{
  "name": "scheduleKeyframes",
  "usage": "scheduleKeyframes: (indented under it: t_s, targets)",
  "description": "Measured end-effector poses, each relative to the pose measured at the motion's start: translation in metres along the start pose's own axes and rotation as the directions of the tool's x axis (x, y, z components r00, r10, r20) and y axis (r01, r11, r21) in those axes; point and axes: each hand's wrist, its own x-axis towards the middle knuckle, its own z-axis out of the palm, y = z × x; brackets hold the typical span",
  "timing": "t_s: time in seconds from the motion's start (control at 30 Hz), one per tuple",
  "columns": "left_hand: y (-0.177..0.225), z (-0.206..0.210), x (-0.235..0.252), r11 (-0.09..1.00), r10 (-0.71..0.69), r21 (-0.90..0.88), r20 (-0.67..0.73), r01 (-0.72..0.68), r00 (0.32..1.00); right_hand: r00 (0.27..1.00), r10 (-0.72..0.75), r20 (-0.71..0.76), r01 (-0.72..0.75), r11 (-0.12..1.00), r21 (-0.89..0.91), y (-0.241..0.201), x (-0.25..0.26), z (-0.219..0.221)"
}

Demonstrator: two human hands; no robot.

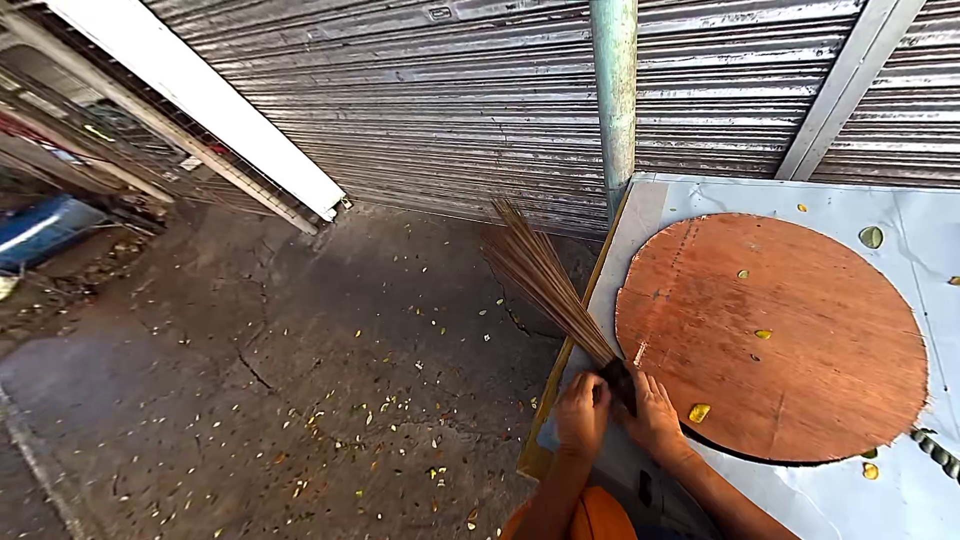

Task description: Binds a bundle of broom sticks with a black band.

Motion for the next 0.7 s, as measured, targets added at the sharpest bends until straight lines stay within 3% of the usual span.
scheduleKeyframes:
  t_s: [0.13,0.23,0.37,0.57,0.7]
  targets:
    - [0.011,0.002,0.009,0.986,0.117,-0.11,-0.112,-0.129,0.987,0.999,0.017,-0.037,0.0,0.903,0.429,0.022,0.009,-0.006]
    - [0.02,-0.009,0.018,0.972,0.228,-0.034,-0.095,-0.232,0.969,0.998,0.056,-0.033,-0.027,0.815,0.579,0.02,0.005,-0.013]
    - [0.035,-0.02,0.026,0.964,0.232,0.125,0.028,-0.234,0.972,0.991,0.065,-0.116,0.0,0.873,0.488,0.018,0.005,-0.009]
    - [0.051,-0.024,0.031,0.958,0.003,0.275,0.285,-0.085,0.959,0.993,0.067,-0.096,-0.036,0.956,0.293,0.014,0.004,-0.005]
    - [0.042,-0.021,0.026,0.956,-0.023,0.286,0.274,-0.058,0.961,0.995,0.074,-0.074,-0.056,0.975,0.216,0.014,0.004,-0.003]
